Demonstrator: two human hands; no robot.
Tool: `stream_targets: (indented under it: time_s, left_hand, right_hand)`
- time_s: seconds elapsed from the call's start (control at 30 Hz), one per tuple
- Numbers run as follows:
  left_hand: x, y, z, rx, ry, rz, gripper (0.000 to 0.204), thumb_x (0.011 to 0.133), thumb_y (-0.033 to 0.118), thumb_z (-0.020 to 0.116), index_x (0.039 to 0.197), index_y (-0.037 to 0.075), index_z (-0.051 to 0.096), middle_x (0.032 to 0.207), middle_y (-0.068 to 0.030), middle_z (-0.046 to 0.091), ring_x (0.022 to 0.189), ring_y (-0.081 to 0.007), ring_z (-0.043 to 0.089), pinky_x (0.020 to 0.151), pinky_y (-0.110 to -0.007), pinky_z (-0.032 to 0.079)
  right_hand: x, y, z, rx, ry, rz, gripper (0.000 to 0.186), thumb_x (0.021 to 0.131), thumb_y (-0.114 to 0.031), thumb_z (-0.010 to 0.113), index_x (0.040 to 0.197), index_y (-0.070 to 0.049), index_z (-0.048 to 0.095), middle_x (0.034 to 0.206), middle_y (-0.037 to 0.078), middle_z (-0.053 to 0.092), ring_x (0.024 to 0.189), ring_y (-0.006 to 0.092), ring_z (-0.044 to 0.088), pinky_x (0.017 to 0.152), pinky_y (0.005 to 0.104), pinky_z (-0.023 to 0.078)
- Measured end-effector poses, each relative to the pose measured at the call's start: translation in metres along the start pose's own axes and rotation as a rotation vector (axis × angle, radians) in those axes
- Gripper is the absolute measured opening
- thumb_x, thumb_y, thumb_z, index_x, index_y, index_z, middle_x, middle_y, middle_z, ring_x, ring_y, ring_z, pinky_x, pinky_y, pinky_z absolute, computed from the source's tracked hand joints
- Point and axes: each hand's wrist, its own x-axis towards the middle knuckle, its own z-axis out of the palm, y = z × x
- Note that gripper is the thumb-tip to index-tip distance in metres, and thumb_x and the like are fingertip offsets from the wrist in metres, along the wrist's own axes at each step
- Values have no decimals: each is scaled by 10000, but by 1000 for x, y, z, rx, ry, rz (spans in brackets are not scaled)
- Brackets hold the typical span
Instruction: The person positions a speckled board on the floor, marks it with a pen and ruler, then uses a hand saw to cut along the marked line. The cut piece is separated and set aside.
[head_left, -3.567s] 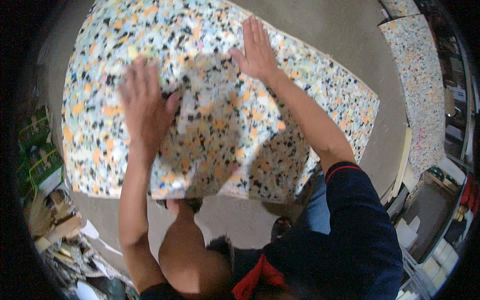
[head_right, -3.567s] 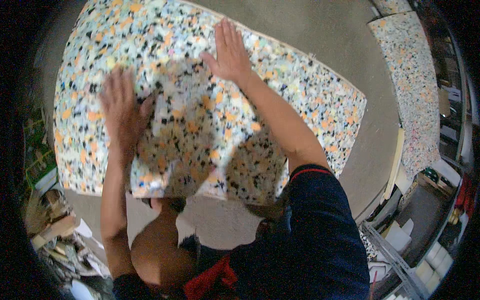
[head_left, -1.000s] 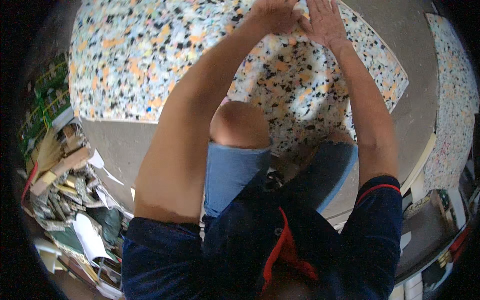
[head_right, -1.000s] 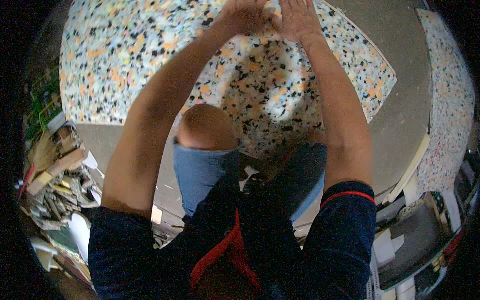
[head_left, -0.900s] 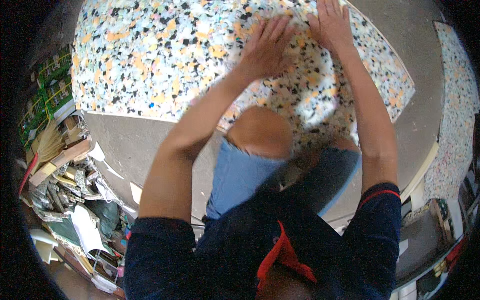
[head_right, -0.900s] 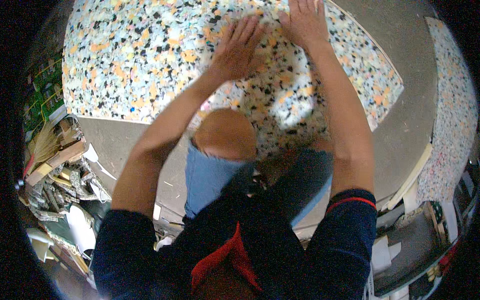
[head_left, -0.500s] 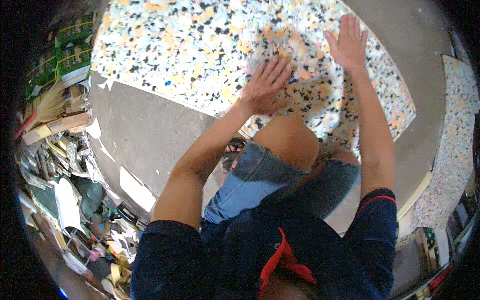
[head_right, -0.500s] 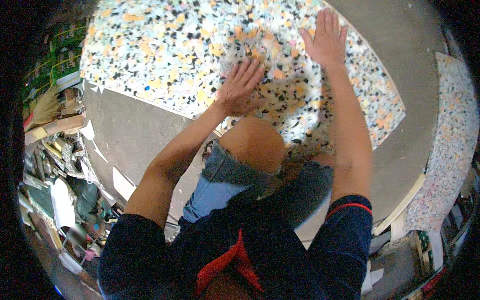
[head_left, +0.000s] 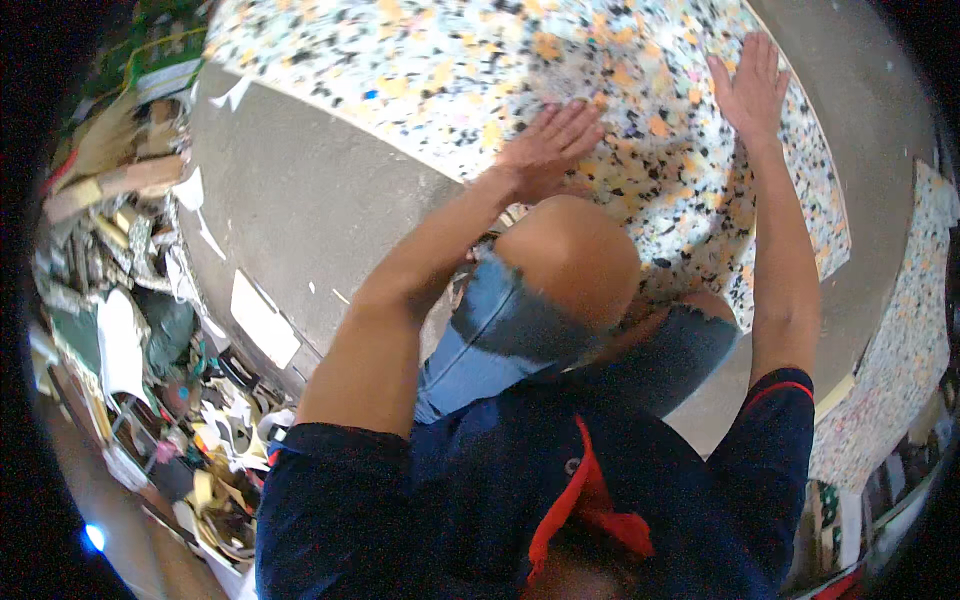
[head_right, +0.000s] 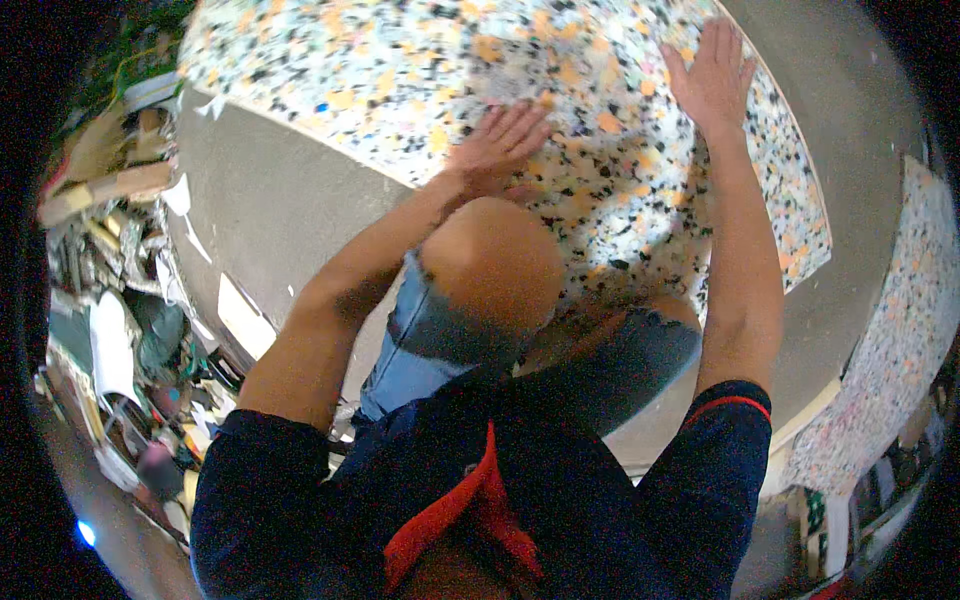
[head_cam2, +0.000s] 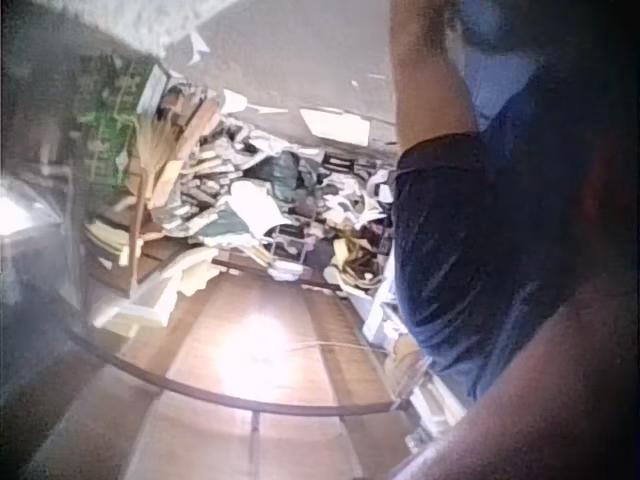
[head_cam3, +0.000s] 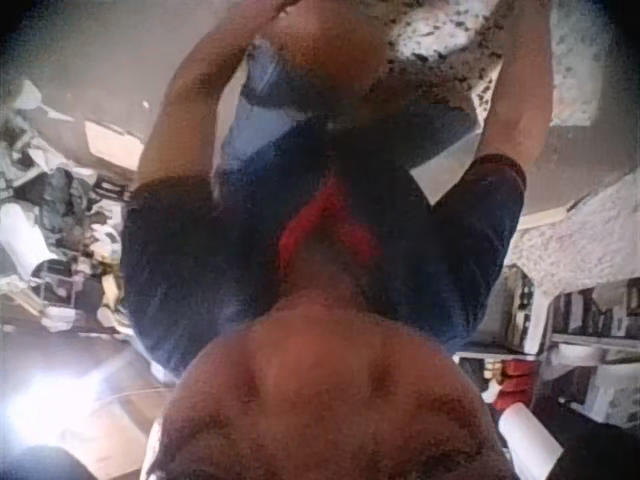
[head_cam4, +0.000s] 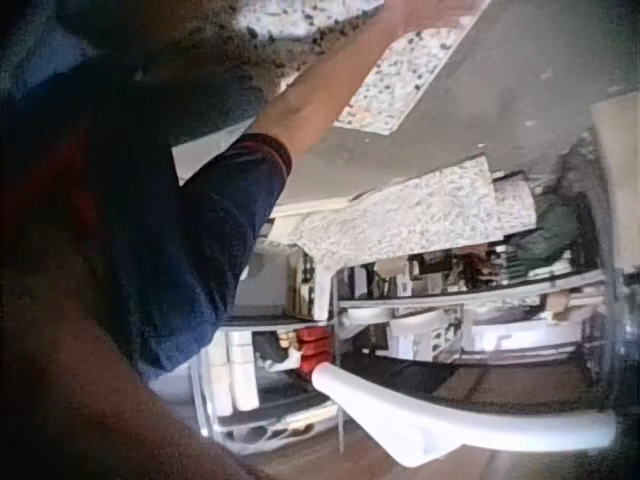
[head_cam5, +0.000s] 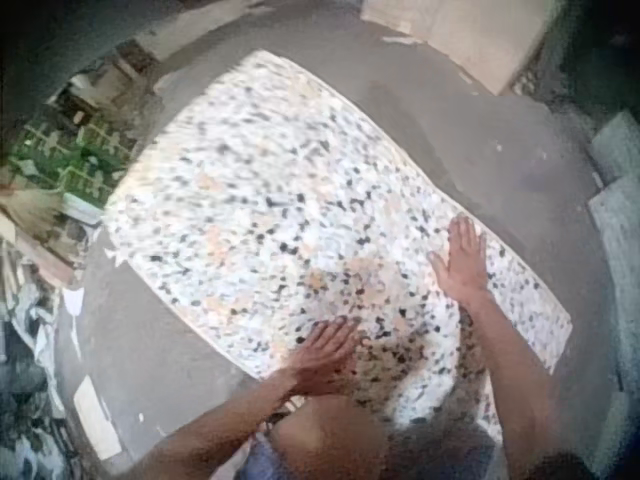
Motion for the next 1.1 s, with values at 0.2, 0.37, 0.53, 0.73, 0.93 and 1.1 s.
stream_targets:
  time_s: [0.2,0.37,0.53,0.73,0.93,1.1]
  left_hand:
    - [-28,9,3,400,-1,-131,921,924,594,585,1608,101,213,1690,-152,143,1553,-333,160,1248,-504,178]
    - [-40,26,-34,155,-78,-141,981,884,601,636,1613,108,201,1695,-143,131,1553,-349,154,1246,-506,176]
    - [-31,-15,-86,130,61,-197,942,849,564,688,1596,151,287,1675,-152,204,1532,-380,208,1191,-616,212]
    - [-17,-52,-73,568,10,-339,823,948,694,477,1613,264,253,1666,-99,222,1519,-361,214,1150,-645,270]
    - [-17,-54,-63,510,131,-320,793,962,633,502,1604,220,287,1671,-122,215,1517,-393,217,1142,-659,264]
    - [-11,-49,-71,560,-35,-392,776,982,601,489,1608,199,272,1679,-127,173,1529,-392,176,1152,-672,229]
  right_hand:
    - [2,-11,-15,4,-124,89,870,1004,-644,378,1601,-32,217,1686,174,148,1568,326,86,1246,572,85]
    - [2,-18,-26,-50,-113,98,867,1009,-644,371,1600,-30,212,1686,177,140,1567,331,85,1247,572,89]
    - [-6,-1,8,50,61,31,884,1002,-675,344,1591,-24,241,1672,188,187,1561,336,122,1239,585,109]
    - [-8,-28,-19,35,-31,123,870,1004,-641,376,1584,-5,244,1657,215,214,1545,396,145,1218,624,117]
    - [-120,-231,-59,143,-298,38,664,916,-336,541,1477,3,434,1574,209,374,1475,356,342,1149,675,225]
    - [-176,-277,-32,215,-140,100,704,918,-401,528,1481,9,427,1594,218,339,1489,371,298,1184,642,176]
